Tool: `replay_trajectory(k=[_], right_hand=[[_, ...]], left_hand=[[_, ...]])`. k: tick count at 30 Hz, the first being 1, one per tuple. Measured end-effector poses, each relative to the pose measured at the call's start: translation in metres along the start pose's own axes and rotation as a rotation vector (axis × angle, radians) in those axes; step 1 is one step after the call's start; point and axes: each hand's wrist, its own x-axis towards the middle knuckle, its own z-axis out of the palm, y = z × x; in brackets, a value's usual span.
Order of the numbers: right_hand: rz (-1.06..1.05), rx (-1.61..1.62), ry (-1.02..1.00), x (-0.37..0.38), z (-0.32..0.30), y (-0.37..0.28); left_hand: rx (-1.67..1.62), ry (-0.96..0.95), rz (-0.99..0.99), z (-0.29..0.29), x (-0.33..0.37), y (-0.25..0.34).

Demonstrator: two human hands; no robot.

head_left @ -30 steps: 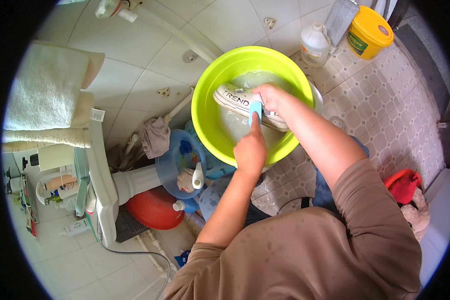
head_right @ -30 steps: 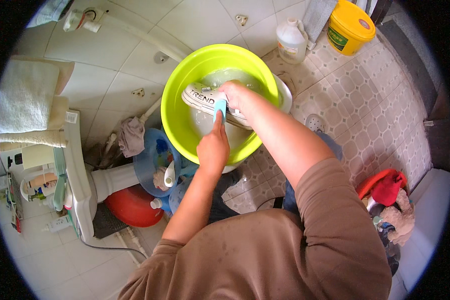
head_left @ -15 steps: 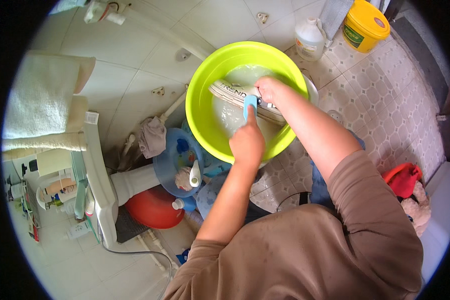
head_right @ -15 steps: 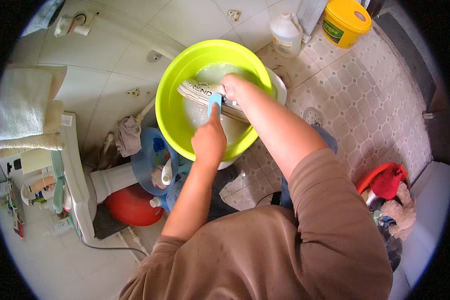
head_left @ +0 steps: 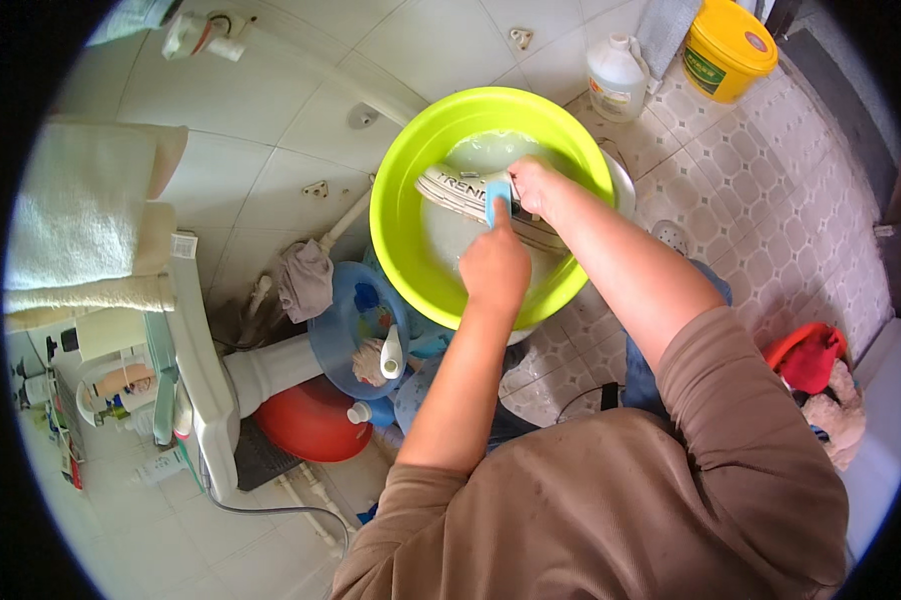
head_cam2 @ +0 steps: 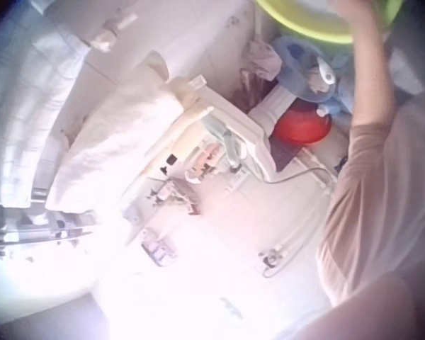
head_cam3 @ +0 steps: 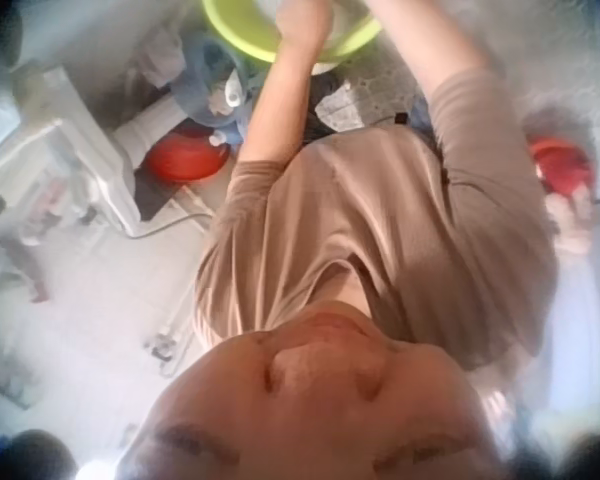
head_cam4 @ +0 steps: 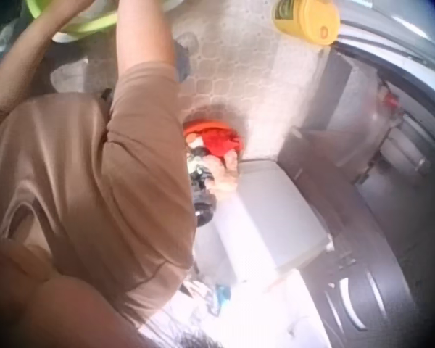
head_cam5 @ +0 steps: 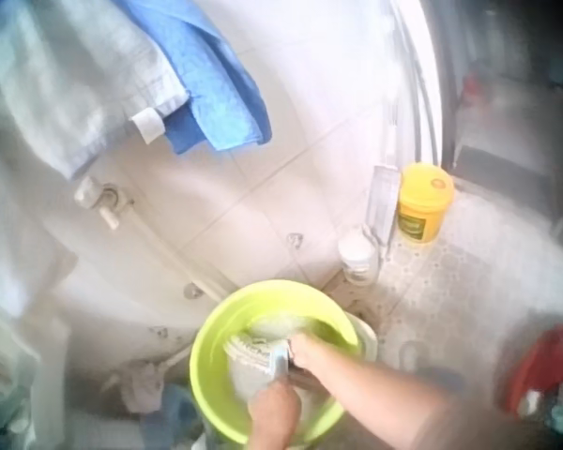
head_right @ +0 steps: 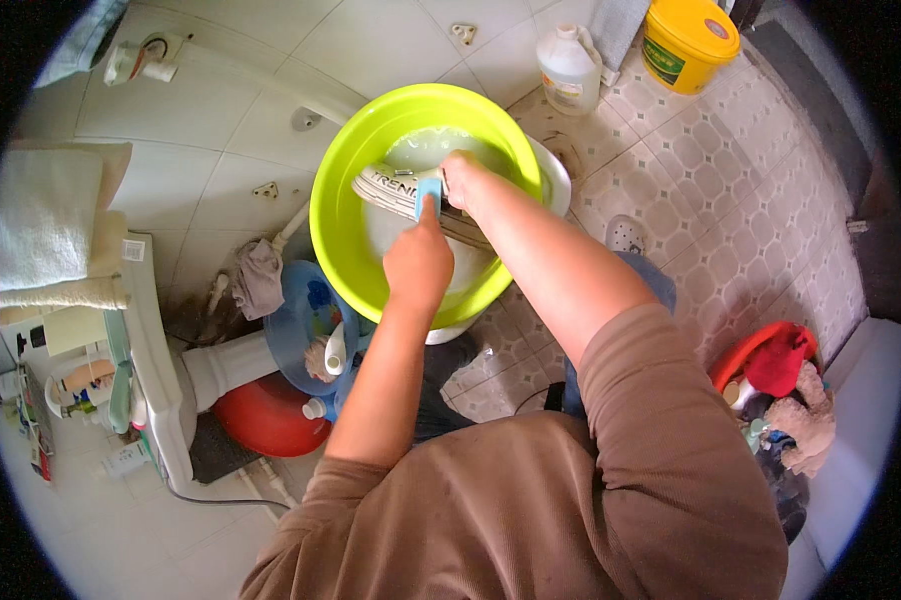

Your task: The person scrubs a white clog-style shoe with a toothbrush in a green basin filled with soapy water. They clean the sole, upper, and interior of the shoe, occasionally dipping the brush into the water.

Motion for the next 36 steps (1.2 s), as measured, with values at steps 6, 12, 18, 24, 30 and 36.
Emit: replay_trajectory(k=[6, 12, 18, 24, 30, 36], right_hand=[[0.017, 0.099, -0.008, -0.008, -0.003, -0.014], [0.025, 0.102, -0.018, -0.013, 0.002, -0.016], [0.136, 0.084, 0.006, -0.012, 0.003, -0.012], [-0.014, 0.038, -0.124, 0.029, -0.013, -0.003], [0.107, 0.1, -0.097, -0.022, 0.008, -0.012], [0.068, 0.079, -0.107, 0.011, -0.008, -0.012]], left_hand=[[-0.006, -0.027, 0.046, -0.011, 0.023, 0.005], [-0.031, 0.007, 0.011, -0.004, -0.012, -0.001], [-0.177, 0.192, 0.003, -0.004, 0.047, -0.02], [-0.002, 0.085, -0.303, -0.004, -0.022, -0.054], [0.174, -0.28, -0.197, 0.036, 0.007, -0.086], [0.007, -0.026, -0.041, -0.045, -0.048, -0.026]])
